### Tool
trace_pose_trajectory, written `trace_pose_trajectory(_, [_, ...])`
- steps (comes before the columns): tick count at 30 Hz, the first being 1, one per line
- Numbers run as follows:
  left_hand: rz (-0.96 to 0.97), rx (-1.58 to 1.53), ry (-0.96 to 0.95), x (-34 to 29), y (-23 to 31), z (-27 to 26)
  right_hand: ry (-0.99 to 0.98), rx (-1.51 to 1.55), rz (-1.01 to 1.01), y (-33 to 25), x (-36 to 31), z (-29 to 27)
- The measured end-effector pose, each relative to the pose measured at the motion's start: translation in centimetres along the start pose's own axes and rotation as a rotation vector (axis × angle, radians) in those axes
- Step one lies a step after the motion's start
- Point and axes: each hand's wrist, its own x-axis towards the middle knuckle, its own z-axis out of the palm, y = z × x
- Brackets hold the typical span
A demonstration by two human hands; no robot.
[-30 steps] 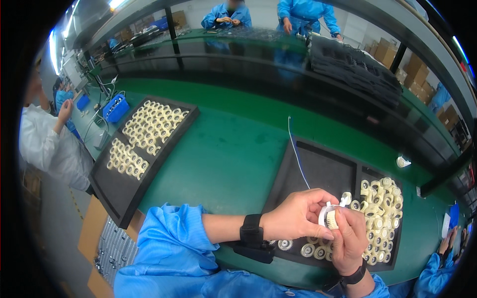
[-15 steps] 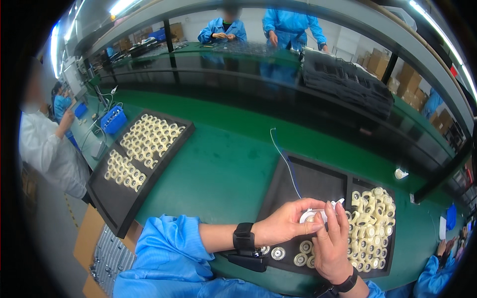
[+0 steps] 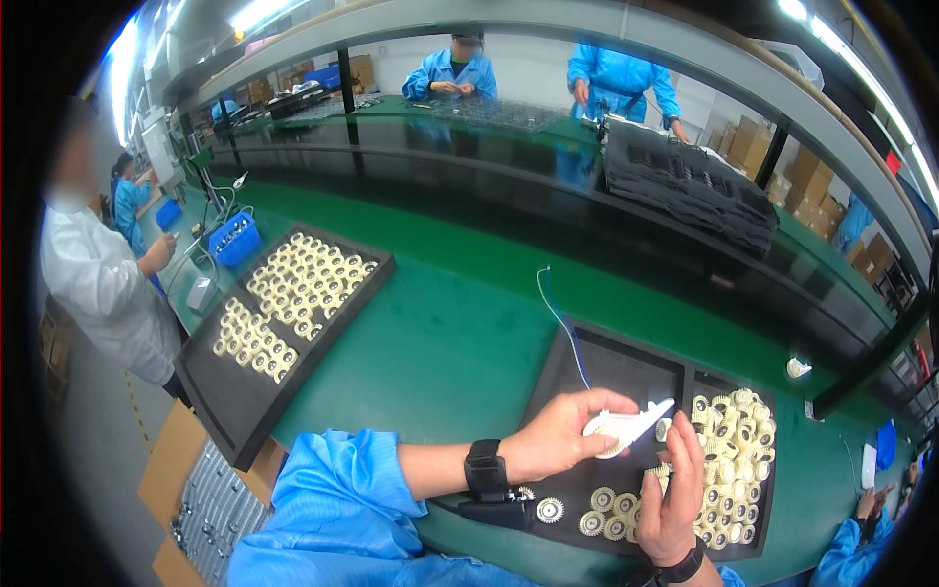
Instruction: The person is assembling white plastic gear components and wires on a factory line.
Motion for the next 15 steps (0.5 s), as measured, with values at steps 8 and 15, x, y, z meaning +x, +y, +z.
trace_pose_trajectory(8, [0.422, 0.612, 0.316, 4.8, 5.9, -8.0, -0.039, 0.055, -0.039, 0.4, 0.7, 0.0])
trace_pose_trajectory(15, [0.153, 1.276, 0.839, 11.3, 4.7, -22.8, 0.014, 0.067, -0.043, -0.1, 0.7, -0.3])
